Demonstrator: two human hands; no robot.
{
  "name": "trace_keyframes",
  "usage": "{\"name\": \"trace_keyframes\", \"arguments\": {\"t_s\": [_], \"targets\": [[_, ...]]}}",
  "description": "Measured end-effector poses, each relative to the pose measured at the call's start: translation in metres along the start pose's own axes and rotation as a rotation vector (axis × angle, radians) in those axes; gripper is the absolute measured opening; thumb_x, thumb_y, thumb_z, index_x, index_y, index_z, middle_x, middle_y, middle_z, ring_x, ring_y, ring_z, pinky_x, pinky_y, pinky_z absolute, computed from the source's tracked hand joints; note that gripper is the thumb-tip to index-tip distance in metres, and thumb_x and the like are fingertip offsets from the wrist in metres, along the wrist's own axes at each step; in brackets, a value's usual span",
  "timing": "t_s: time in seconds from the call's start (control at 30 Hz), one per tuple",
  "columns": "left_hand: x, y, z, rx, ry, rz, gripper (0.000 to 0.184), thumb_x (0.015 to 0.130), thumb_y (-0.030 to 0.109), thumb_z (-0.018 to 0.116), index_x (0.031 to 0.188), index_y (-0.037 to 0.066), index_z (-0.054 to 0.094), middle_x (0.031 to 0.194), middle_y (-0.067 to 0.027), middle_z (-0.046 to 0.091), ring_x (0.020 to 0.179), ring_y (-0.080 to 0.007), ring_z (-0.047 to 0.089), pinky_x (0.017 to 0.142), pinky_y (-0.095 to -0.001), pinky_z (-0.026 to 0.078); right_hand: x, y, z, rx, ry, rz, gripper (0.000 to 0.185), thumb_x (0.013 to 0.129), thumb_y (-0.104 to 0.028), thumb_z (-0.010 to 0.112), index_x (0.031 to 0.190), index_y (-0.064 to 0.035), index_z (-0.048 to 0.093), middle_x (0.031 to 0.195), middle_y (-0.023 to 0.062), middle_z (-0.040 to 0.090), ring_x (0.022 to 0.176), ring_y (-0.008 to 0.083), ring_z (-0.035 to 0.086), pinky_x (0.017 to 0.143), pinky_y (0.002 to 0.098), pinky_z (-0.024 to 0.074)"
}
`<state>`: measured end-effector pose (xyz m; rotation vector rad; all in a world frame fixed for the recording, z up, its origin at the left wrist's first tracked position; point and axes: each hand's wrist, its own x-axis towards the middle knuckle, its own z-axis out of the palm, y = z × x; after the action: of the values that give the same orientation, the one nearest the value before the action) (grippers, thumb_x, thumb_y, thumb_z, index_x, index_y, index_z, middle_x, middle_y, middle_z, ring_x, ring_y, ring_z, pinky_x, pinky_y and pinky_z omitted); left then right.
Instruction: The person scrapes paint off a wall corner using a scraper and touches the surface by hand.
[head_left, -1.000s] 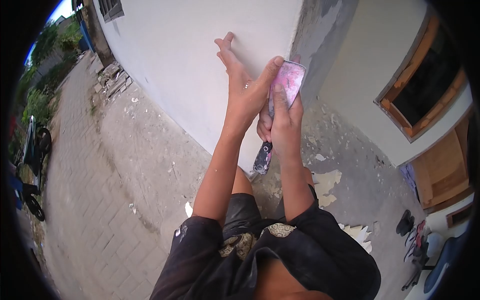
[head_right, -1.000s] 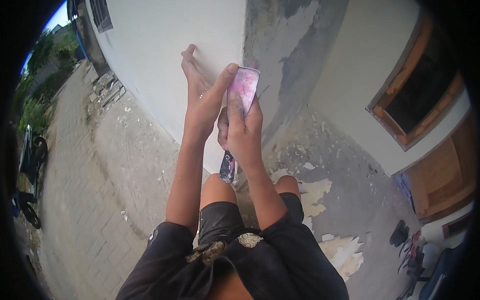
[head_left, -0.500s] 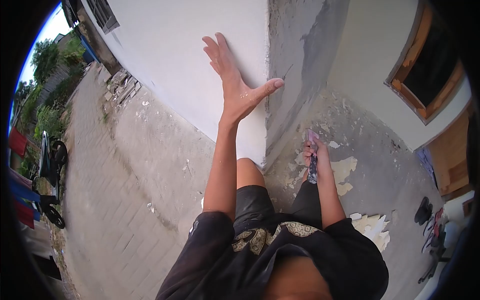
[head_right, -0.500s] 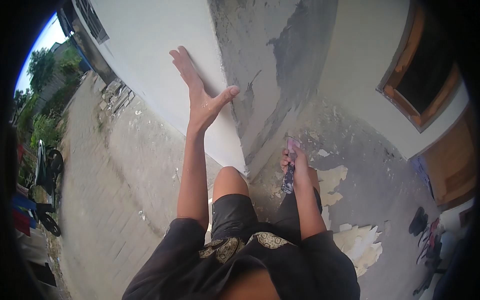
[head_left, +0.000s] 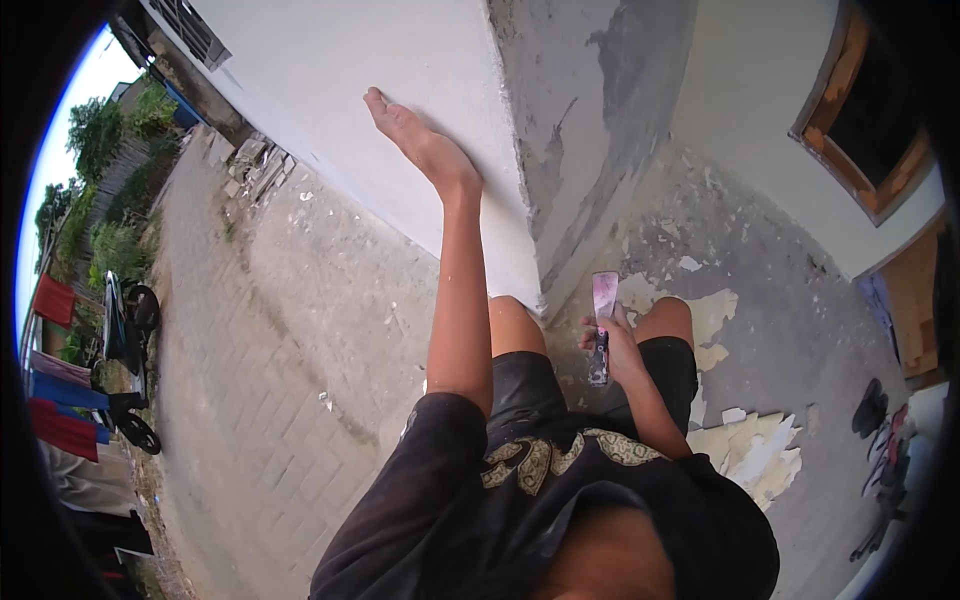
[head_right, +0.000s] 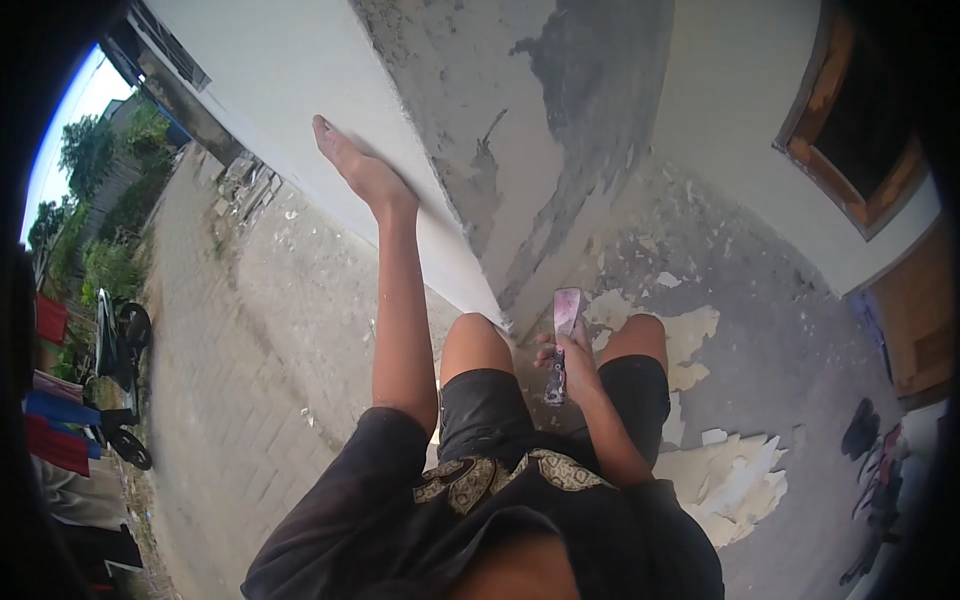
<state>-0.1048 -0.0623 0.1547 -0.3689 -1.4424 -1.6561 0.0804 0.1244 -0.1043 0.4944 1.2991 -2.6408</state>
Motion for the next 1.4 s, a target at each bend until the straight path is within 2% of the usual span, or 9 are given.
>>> {"name": "trace_keyframes", "arguments": {"t_s": [0.07,0.17,0.4,0.53,0.7,0.8,0.87,1.07,1.4], "targets": [[-0.003,0.003,-0.003,0.040,-0.029,0.023,0.084,0.098,0.064,0.032,0.156,0.007,0.010,0.163,-0.0182,0.001,0.149,-0.0407,-0.010,0.115,-0.0641,-0.008,-0.004,-0.006,-0.004,-0.068,-0.011,0.023,0.046,0.101,-0.010,0.039,0.145,-0.0151,0.028,0.099,0.0141,0.061,0.064,0.0172,0.062,0.052,0.0329,0.0550],[-0.006,0.015,0.002,0.439,-0.084,0.465,0.083,0.099,0.063,0.031,0.156,0.008,0.011,0.163,-0.0178,0.002,0.150,-0.0390,-0.010,0.116,-0.0630,-0.006,-0.013,-0.005,-0.015,-0.159,-0.012,0.032,0.056,0.101,-0.010,0.037,0.153,-0.0205,0.018,0.099,0.0137,0.061,0.061,0.0154,0.061,0.047,0.0284,0.0517],[-0.005,0.017,-0.001,0.190,0.006,0.058,0.072,0.103,0.055,0.026,0.155,0.006,0.016,0.163,-0.0156,0.007,0.150,-0.0381,-0.007,0.116,-0.0617,-0.007,-0.028,-0.009,-0.005,-0.526,0.017,-0.132,0.065,0.103,-0.010,0.034,0.158,-0.0264,0.002,0.091,0.0128,0.062,0.051,0.0102,0.053,0.041,0.0237,0.0444],[-0.018,0.036,0.010,0.431,-0.195,0.481,0.070,0.104,0.053,0.026,0.155,0.005,0.018,0.163,-0.0155,0.009,0.151,-0.0365,-0.003,0.119,-0.0566,0.001,-0.029,-0.030,-0.002,-0.838,0.028,-0.226,0.066,0.102,-0.006,0.033,0.159,-0.0252,0.006,0.084,0.0087,0.066,0.051,0.0116,0.057,0.048,0.0269,0.0483],[0.003,0.027,0.002,0.185,-0.177,0.343,0.073,0.101,0.056,0.033,0.155,0.008,0.020,0.162,-0.0180,0.009,0.151,-0.0333,0.001,0.120,-0.0519,0.005,-0.039,-0.067,0.020,-0.886,-0.004,-0.547,0.049,0.103,-0.013,0.046,0.151,-0.0162,0.038,0.092,0.0116,0.073,0.054,0.0120,0.057,0.053,0.0281,0.0483],[0.013,0.047,0.020,0.308,-0.224,0.646,0.065,0.105,0.047,0.027,0.155,0.006,0.021,0.162,-0.0178,0.009,0.151,-0.0338,0.003,0.120,-0.0515,0.008,-0.034,-0.086,0.057,-0.862,-0.091,-0.882,0.046,0.100,-0.015,0.053,0.146,-0.0134,0.047,0.103,0.0144,0.073,0.053,0.0113,0.053,0.052,0.0291,0.0469],[0.012,0.044,0.025,0.305,-0.156,0.649,0.062,0.106,0.044,0.019,0.154,0.005,0.025,0.161,-0.0186,0.016,0.150,-0.0323,0.011,0.121,-0.0481,0.011,-0.030,-0.096,0.081,-0.848,-0.180,-0.976,0.047,0.099,-0.015,0.057,0.145,-0.0117,0.048,0.110,0.0159,0.071,0.053,0.0106,0.051,0.052,0.0296,0.0466],[0.014,0.032,0.021,0.208,-0.104,0.597,0.062,0.106,0.040,0.013,0.149,-0.001,0.034,0.158,-0.0196,0.026,0.149,-0.0306,0.019,0.121,-0.0449,0.015,-0.012,-0.104,0.115,-0.805,-0.196,-1.076,0.050,0.095,-0.013,0.063,0.143,-0.0099,0.050,0.109,0.0187,0.069,0.055,0.0094,0.045,0.052,0.0270,0.0443],[0.006,0.037,0.024,0.203,-0.047,0.543,0.059,0.103,0.030,0.020,0.146,-0.005,0.036,0.154,-0.0177,0.035,0.145,-0.0280,0.028,0.119,-0.0391,0.021,-0.004,-0.081,0.100,-0.862,-0.218,-1.009,0.052,0.092,-0.010,0.068,0.141,-0.0100,0.053,0.105,0.0197,0.070,0.062,0.0104,0.060,0.055,0.0273,0.0493]]}}
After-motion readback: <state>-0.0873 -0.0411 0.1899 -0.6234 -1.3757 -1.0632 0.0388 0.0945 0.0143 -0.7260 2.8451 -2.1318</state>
